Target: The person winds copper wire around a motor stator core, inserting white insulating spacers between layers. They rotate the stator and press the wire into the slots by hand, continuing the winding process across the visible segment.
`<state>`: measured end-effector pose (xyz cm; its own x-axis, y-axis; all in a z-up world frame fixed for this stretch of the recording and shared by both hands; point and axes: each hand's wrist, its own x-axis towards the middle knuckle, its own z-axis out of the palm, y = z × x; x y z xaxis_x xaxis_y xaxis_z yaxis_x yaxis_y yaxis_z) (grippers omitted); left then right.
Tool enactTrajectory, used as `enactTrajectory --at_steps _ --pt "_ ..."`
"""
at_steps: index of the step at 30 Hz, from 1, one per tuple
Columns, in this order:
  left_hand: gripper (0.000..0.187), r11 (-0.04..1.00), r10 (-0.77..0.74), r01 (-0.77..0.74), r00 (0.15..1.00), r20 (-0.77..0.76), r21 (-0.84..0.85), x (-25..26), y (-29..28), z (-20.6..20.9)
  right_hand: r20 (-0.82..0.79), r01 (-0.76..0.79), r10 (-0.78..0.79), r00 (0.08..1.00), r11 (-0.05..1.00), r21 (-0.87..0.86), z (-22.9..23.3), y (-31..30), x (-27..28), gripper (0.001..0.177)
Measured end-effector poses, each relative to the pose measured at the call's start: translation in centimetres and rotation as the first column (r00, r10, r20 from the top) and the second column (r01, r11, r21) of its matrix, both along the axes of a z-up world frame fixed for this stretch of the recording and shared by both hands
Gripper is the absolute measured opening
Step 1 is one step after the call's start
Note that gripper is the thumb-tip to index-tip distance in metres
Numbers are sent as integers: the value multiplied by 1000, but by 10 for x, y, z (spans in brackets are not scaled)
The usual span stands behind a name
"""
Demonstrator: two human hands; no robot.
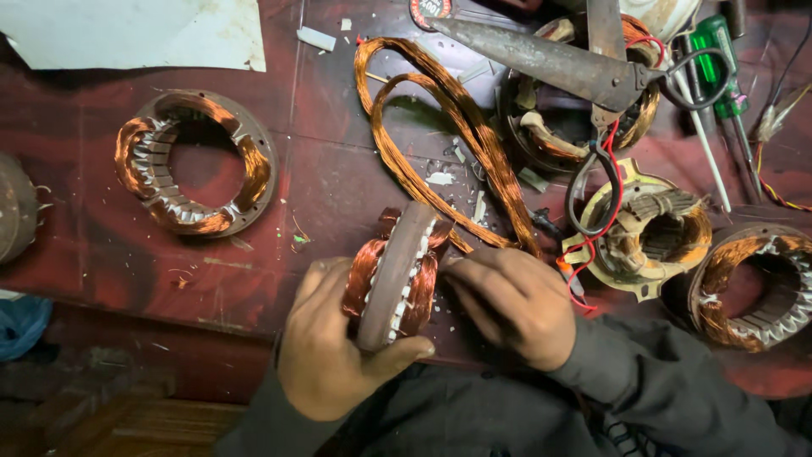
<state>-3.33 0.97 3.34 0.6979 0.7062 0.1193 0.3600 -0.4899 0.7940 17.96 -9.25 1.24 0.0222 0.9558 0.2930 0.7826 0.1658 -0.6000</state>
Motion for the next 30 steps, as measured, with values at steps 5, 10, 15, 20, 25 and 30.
enactTrajectory --at_steps 5,10,15,20,25,30 --pt "101 616 352 242 767 536 -750 -2 1 -3 -10 77 -77 997 997 -18 3 1 -1 34" --pt "104 668 452 23 782 429 -744 6 -3 -27 -28 97 -101 995 989 -112 0 4 -13 50" --pt "92 778 353 -15 837 418 -628 5 0 -33 -61 124 -139 988 971 -205 -6 12 -13 60" --pt "85 929 192 -86 944 269 -361 3 11 -21 -231 147 -344 910 790 -596 -1 24 -8 67" --pt "82 961 55 13 969 239 -275 5 18 -9 -239 98 -215 947 901 -422 12 37 -5 72" --pt "74 970 -28 99 952 305 -221 11 26 -11 -158 55 -175 972 820 -570 8 49 -1 58"
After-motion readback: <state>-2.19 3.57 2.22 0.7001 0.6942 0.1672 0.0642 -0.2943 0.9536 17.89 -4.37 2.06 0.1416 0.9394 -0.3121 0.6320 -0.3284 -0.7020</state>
